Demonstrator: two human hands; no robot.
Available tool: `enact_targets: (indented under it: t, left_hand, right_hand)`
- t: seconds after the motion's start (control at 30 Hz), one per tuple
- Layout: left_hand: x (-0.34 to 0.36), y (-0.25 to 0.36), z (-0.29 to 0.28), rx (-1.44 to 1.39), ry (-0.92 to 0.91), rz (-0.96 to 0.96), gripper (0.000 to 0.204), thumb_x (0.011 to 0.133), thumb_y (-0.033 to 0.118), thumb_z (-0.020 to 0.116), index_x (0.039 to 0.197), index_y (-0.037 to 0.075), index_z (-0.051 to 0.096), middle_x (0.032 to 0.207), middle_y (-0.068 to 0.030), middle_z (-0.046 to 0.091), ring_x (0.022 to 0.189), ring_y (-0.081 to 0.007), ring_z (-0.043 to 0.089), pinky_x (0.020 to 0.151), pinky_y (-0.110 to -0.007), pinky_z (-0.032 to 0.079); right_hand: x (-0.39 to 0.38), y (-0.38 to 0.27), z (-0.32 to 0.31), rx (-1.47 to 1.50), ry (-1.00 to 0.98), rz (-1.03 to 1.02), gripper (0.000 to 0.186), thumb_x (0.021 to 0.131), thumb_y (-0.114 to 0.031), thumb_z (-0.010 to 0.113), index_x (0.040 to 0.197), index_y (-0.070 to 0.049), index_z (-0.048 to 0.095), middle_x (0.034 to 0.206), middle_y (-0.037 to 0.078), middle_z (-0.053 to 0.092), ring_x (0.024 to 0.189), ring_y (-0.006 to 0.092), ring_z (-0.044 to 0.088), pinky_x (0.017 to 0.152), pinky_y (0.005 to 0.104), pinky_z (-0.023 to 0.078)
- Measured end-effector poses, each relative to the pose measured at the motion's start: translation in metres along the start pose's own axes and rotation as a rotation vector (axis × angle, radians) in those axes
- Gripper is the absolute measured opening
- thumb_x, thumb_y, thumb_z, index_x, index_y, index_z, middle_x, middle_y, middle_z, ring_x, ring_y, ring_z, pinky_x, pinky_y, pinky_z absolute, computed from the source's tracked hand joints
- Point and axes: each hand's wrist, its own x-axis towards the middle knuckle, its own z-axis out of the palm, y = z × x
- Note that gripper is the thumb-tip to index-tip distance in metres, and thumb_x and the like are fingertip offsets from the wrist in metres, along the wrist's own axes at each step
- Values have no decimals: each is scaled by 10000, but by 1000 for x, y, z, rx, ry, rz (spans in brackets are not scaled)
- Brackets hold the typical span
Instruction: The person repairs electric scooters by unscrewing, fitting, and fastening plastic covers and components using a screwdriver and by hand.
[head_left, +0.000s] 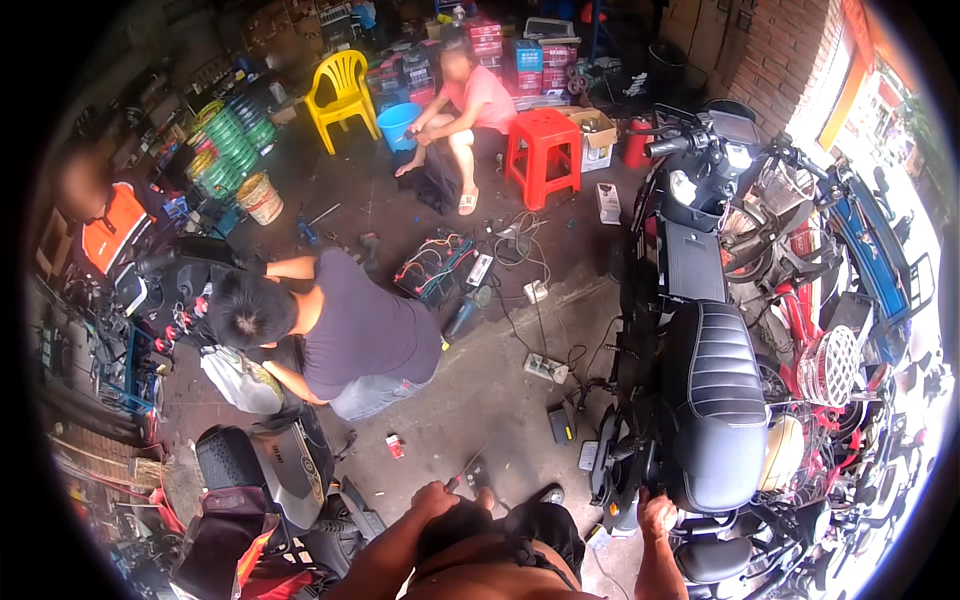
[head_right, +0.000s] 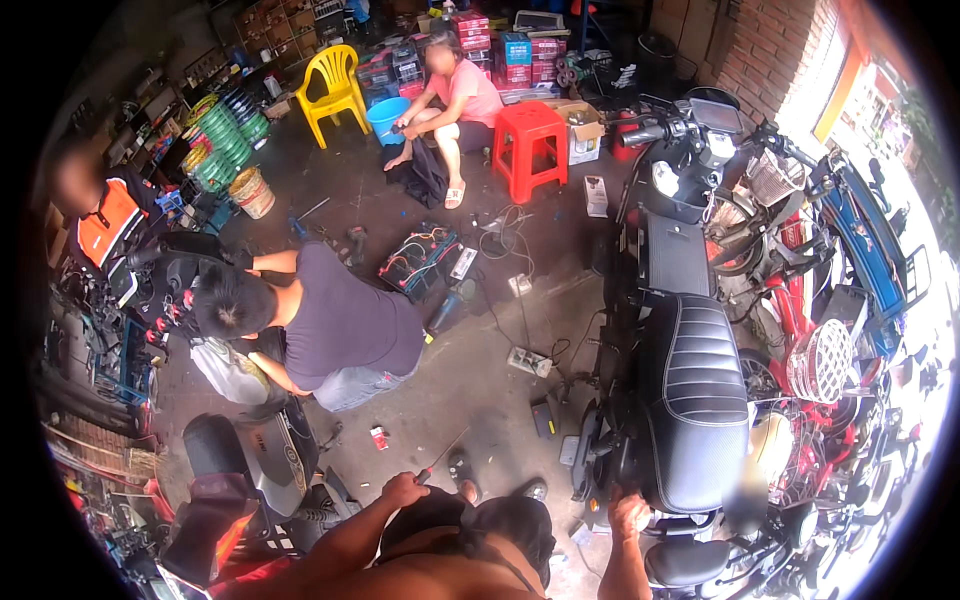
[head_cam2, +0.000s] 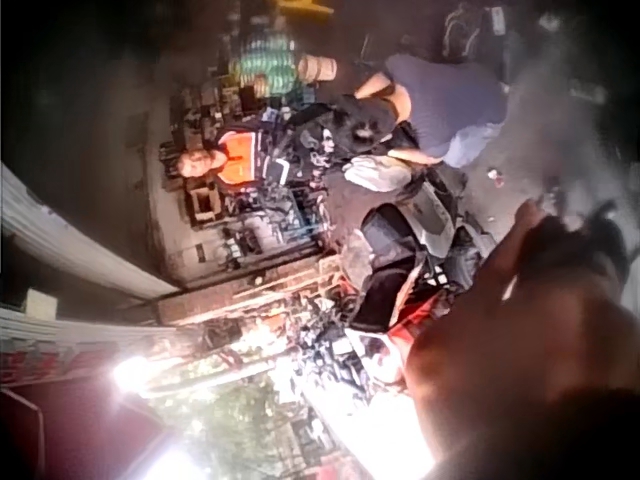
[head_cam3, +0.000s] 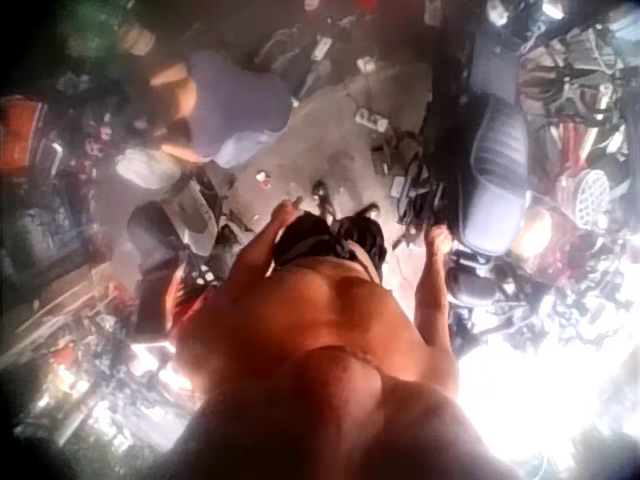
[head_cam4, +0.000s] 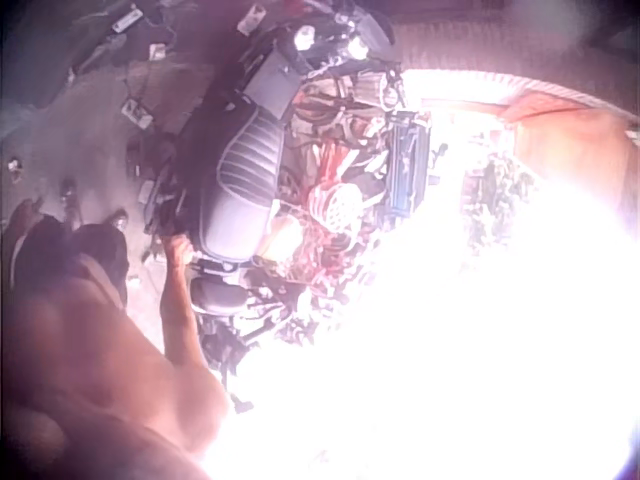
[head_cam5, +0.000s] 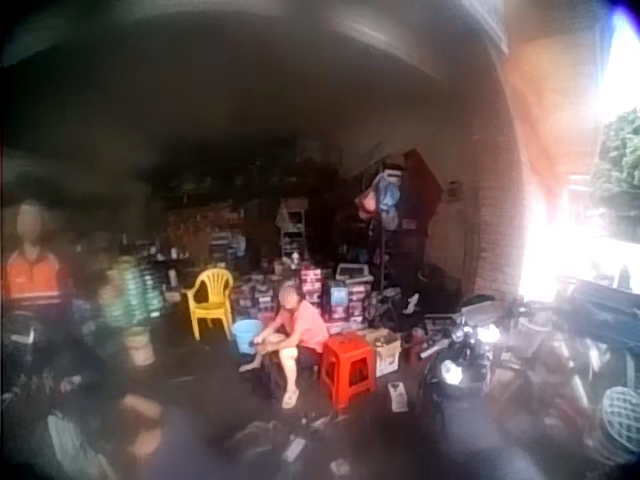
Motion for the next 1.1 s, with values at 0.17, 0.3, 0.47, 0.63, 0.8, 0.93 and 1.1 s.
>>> enact_targets:
  t: [0.17, 0.3, 0.47, 0.63, 0.8, 0.93, 1.1]
  left_hand:
    - [-17, 15, 9, -21, 20, 4, 428, 693, 375, 669, 974, 52, 660, 992, -173, 666, 984, -328, 628, 859, -413, 480]
    - [-17, 30, 15, 18, 14, 31, 427, 702, 376, 664, 986, 58, 658, 1003, -165, 667, 994, -331, 624, 861, -415, 481]
    - [-17, 44, 21, 81, 40, 18, 437, 700, 388, 664, 998, 69, 656, 1014, -160, 665, 1000, -328, 622, 863, -419, 480]
    - [-19, 44, 37, 124, 15, 44, 434, 700, 403, 662, 977, 69, 651, 1010, -159, 665, 993, -328, 623, 860, -418, 481]
    - [-32, 52, 50, 161, 26, 55, 450, 704, 415, 675, 989, 69, 643, 1005, -159, 664, 991, -330, 623, 853, -414, 482]
    - [-28, 37, 66, 175, 40, 27, 452, 711, 413, 688, 997, 66, 640, 982, -172, 663, 975, -349, 624, 837, -424, 484]
    - [-33, 25, 73, 105, 90, 61, 398, 703, 367, 706, 920, 41, 633, 939, -202, 655, 925, -378, 622, 803, -446, 483]
  right_hand:
    - [9, -2, 4, 11, 18, -58, 563, 863, -534, 505, 866, 2, 674, 852, 252, 664, 850, 397, 655, 782, 455, 516]
    - [18, 5, 17, 12, 133, -119, 540, 854, -522, 535, 774, -1, 650, 749, 229, 659, 759, 377, 664, 689, 451, 529]
    - [34, 30, 72, -233, 807, -485, 438, 827, -439, 617, 599, -82, 505, 522, 112, 482, 449, 267, 524, 425, 398, 425]
    - [20, 25, 63, -145, 727, -522, 415, 845, -418, 593, 601, -94, 508, 513, 101, 487, 430, 269, 520, 413, 384, 424]
    - [9, 24, 57, -181, 630, -434, 427, 858, -410, 564, 624, -54, 543, 549, 160, 558, 481, 336, 585, 454, 422, 478]
    - [8, 2, 13, 168, 205, -245, 407, 872, -396, 531, 777, -12, 625, 692, 252, 636, 672, 385, 660, 580, 457, 534]
    - [28, 10, 32, 172, 22, -206, 448, 878, -422, 506, 990, -1, 611, 775, 252, 651, 758, 411, 651, 690, 491, 522]
